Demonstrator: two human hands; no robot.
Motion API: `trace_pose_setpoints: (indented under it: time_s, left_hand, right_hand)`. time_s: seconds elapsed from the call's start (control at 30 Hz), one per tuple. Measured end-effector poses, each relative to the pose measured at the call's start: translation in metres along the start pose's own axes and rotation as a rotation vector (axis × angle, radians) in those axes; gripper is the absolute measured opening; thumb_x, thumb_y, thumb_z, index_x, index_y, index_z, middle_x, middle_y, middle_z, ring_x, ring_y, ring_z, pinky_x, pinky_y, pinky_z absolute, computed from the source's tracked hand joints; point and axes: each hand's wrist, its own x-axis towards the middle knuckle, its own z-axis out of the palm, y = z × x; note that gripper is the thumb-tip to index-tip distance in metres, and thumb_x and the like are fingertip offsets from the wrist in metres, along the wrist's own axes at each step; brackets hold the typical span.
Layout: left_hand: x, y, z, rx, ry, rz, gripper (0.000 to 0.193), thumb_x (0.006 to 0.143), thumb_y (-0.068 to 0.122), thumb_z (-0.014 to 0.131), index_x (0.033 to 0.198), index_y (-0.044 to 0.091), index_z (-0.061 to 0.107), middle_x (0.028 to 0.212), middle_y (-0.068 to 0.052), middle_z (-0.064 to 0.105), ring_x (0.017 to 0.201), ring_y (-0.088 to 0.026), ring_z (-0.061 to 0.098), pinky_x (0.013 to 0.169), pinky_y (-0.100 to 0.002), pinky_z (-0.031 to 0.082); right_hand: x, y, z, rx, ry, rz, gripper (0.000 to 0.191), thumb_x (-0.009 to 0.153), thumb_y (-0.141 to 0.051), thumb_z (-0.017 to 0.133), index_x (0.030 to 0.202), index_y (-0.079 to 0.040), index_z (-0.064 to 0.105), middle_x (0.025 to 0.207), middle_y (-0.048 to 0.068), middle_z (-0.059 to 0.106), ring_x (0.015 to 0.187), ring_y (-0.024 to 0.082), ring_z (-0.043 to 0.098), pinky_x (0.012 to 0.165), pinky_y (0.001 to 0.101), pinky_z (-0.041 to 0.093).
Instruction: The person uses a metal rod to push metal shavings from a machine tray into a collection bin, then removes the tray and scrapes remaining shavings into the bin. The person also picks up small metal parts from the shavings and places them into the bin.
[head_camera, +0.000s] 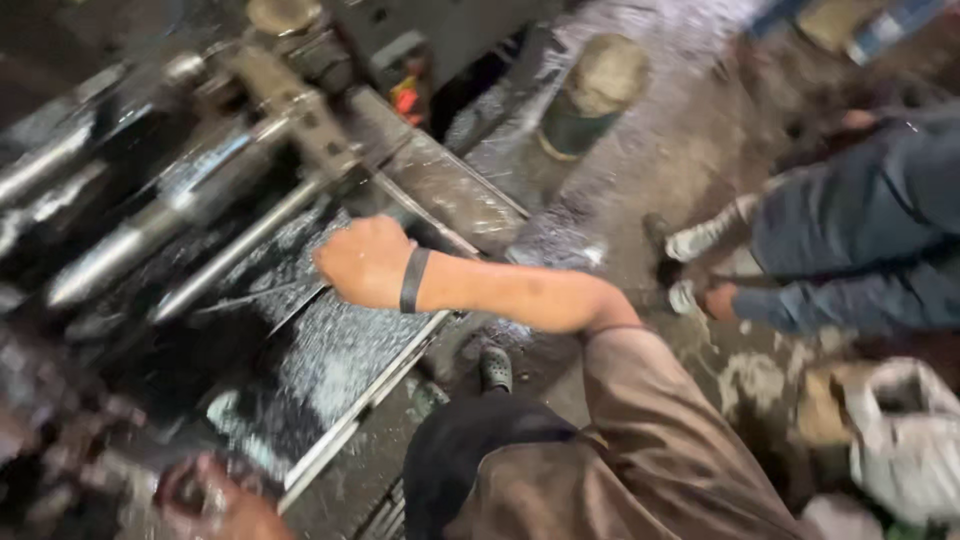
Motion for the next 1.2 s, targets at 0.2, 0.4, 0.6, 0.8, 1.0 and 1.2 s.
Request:
trace_pose_setpoints:
  time_s: [0.2,0.4,0.6,0.8,1.0,1.2]
  left_hand:
    - [-0.016,-0.014,0.026,0.645,0.212,0.499,0.032,0.094,0.015,0.075,0.122,0.009,0.061,0.116,-0.014,0.065,0.103,-0.030,0.065,0.087,-0.041,0.055]
    - [-0.049,0.013,0.104,1.460,0.170,1.116,0.023,0.091,0.006,0.080,0.107,0.006,0.063,0.110,-0.014,0.064,0.105,-0.031,0.062,0.092,-0.045,0.054]
    - [-0.060,0.030,0.142,1.705,0.179,1.298,0.018,0.087,0.007,0.080,0.098,0.006,0.066,0.106,-0.010,0.066,0.104,-0.033,0.062,0.087,-0.047,0.053]
    - [-0.060,0.027,0.140,1.410,0.173,1.157,0.019,0.091,0.006,0.080,0.102,0.006,0.064,0.105,-0.013,0.063,0.100,-0.030,0.062,0.084,-0.044,0.054]
    - [-0.061,0.028,0.137,1.495,0.183,1.205,0.022,0.091,0.003,0.080,0.105,0.007,0.064,0.106,-0.012,0.063,0.100,-0.031,0.061,0.087,-0.044,0.052]
    - [-0.058,0.029,0.135,1.386,0.191,1.199,0.023,0.087,0.005,0.082,0.103,0.008,0.065,0.108,-0.011,0.063,0.100,-0.031,0.062,0.088,-0.044,0.053]
  right_hand:
    - [0.044,-0.013,0.059,0.020,-0.317,-0.116,0.037,0.090,-0.043,0.063,0.088,-0.009,0.078,0.090,0.019,0.074,0.085,0.040,0.073,0.075,0.0512,0.057]
    - [-0.005,0.098,0.026,-0.118,-0.153,0.127,0.061,0.095,-0.065,0.062,0.084,-0.007,0.076,0.083,0.019,0.072,0.077,0.039,0.070,0.066,0.0508,0.054]
    - [-0.043,0.080,-0.023,-0.769,0.213,-0.053,0.066,0.108,-0.067,0.052,0.067,-0.017,0.061,0.059,0.002,0.059,0.051,0.017,0.063,0.045,0.0341,0.051]
    - [0.000,-0.015,0.035,-0.101,-0.309,0.003,0.054,0.100,-0.060,0.059,0.083,-0.013,0.078,0.079,0.015,0.071,0.073,0.034,0.068,0.065,0.0478,0.054]
    - [0.009,0.079,0.008,-0.213,-0.184,0.251,0.059,0.096,-0.068,0.068,0.094,-0.010,0.079,0.090,0.020,0.075,0.085,0.041,0.072,0.072,0.0530,0.056]
    - [-0.012,0.088,-0.019,-0.416,0.113,0.130,0.056,0.100,-0.065,0.072,0.089,-0.011,0.076,0.082,0.017,0.072,0.073,0.040,0.070,0.060,0.0522,0.054]
